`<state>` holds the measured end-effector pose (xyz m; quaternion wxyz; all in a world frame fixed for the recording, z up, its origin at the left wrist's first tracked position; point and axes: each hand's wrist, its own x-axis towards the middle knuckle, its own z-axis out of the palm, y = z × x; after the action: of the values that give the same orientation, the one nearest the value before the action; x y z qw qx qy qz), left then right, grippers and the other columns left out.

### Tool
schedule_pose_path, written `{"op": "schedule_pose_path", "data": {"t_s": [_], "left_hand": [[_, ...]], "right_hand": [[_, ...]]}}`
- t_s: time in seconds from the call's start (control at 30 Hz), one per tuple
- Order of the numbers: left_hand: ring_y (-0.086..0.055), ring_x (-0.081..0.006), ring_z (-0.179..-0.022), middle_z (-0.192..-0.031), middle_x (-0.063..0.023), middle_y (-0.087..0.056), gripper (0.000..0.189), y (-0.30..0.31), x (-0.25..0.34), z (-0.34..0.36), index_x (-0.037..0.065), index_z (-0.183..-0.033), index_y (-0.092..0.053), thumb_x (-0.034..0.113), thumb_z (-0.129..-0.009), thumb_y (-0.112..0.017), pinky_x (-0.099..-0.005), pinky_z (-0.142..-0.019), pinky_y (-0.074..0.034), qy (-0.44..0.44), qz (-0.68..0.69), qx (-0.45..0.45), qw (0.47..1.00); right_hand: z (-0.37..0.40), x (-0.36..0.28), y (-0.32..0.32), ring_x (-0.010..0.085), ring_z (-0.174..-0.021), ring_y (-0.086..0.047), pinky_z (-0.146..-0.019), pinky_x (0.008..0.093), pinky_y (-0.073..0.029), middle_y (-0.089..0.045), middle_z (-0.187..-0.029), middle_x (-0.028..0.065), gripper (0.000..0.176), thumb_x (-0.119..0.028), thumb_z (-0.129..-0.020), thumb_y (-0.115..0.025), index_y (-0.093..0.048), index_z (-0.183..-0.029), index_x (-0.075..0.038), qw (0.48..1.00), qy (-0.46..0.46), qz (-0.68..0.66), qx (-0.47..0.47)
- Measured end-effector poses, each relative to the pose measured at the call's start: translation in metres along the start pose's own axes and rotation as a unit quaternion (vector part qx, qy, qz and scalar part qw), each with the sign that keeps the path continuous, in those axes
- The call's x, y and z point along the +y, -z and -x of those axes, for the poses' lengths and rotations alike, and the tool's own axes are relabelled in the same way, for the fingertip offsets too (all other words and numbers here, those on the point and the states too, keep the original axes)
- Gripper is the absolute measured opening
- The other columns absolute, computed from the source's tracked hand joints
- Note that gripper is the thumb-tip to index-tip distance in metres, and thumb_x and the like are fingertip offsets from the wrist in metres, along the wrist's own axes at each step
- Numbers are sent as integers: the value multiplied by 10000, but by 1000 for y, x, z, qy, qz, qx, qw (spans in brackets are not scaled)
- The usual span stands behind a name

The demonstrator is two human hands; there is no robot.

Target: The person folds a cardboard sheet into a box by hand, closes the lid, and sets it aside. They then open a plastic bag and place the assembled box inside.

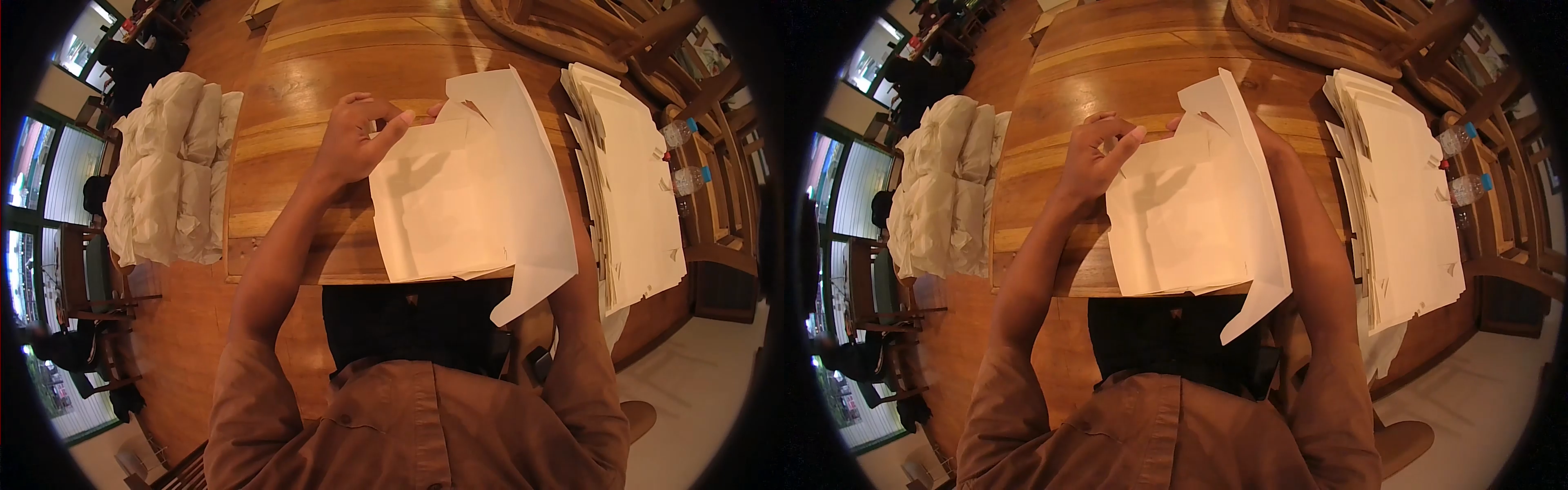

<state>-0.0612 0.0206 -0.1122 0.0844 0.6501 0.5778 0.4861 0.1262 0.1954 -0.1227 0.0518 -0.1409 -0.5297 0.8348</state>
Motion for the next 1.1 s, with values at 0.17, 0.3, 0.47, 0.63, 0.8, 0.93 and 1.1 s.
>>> {"op": "schedule_pose_path", "data": {"t_s": [0.17,0.3,0.47,0.63,0.8,0.93,1.1], "left_hand": [[-612,-205,-635,-714,-44,-708,242,-1,-2,-1,56,-786,-721,245,-927,-667,-451,-1016,-409,0,-6,-1,1000],[-617,-221,-646,-752,-74,-725,236,-1,-5,-1,35,-793,-723,224,-921,-663,-454,-1018,-415,3,5,-10,1000],[-624,-229,-670,-789,-94,-738,229,-2,-5,1,24,-797,-721,208,-917,-658,-452,-1024,-415,2,12,0,1000],[-624,-224,-679,-763,-87,-726,223,-1,-5,1,22,-793,-713,198,-914,-650,-426,-1009,-412,14,17,0,1000],[-618,-233,-676,-753,-90,-719,228,-3,-8,1,19,-785,-710,194,-915,-641,-414,-1013,-401,3,8,4,1000],[-615,-246,-676,-757,-93,-720,237,-2,-8,0,18,-790,-715,201,-918,-635,-419,-1021,-399,0,-1,4,1000],[-619,-236,-699,-772,-86,-725,236,-1,-6,1,27,-807,-724,213,-920,-633,-427,-1029,-395,-5,-10,4,1000]], "right_hand": [[-3,8,5,239,-1001,-705,-845,360,-587,-702,-1145,149,414,-317,-977,-637,-626,-1231,10,999,-23,-13,42],[-4,5,2,205,-1022,-683,-870,331,-557,-703,-1142,127,400,-309,-974,-632,-632,-1219,7,994,17,103,32],[-5,10,5,172,-1012,-662,-863,309,-539,-701,-1131,108,384,-310,-974,-620,-643,-1200,0,979,4,178,95],[-15,23,26,146,-987,-641,-844,293,-524,-697,-1118,91,365,-321,-977,-604,-664,-1162,-12,984,-10,129,120],[-22,30,40,139,-961,-646,-815,288,-530,-693,-1095,75,380,-335,-976,-606,-655,-1168,-11,987,31,130,89],[3,5,6,136,-899,-652,-783,279,-530,-697,-1042,59,344,-319,-959,-653,-676,-1126,-19,999,-2,32,43],[4,1,1,124,-870,-650,-767,271,-527,-700,-1010,48,321,-308,-948,-677,-687,-1099,-25,994,5,78,81]]}}
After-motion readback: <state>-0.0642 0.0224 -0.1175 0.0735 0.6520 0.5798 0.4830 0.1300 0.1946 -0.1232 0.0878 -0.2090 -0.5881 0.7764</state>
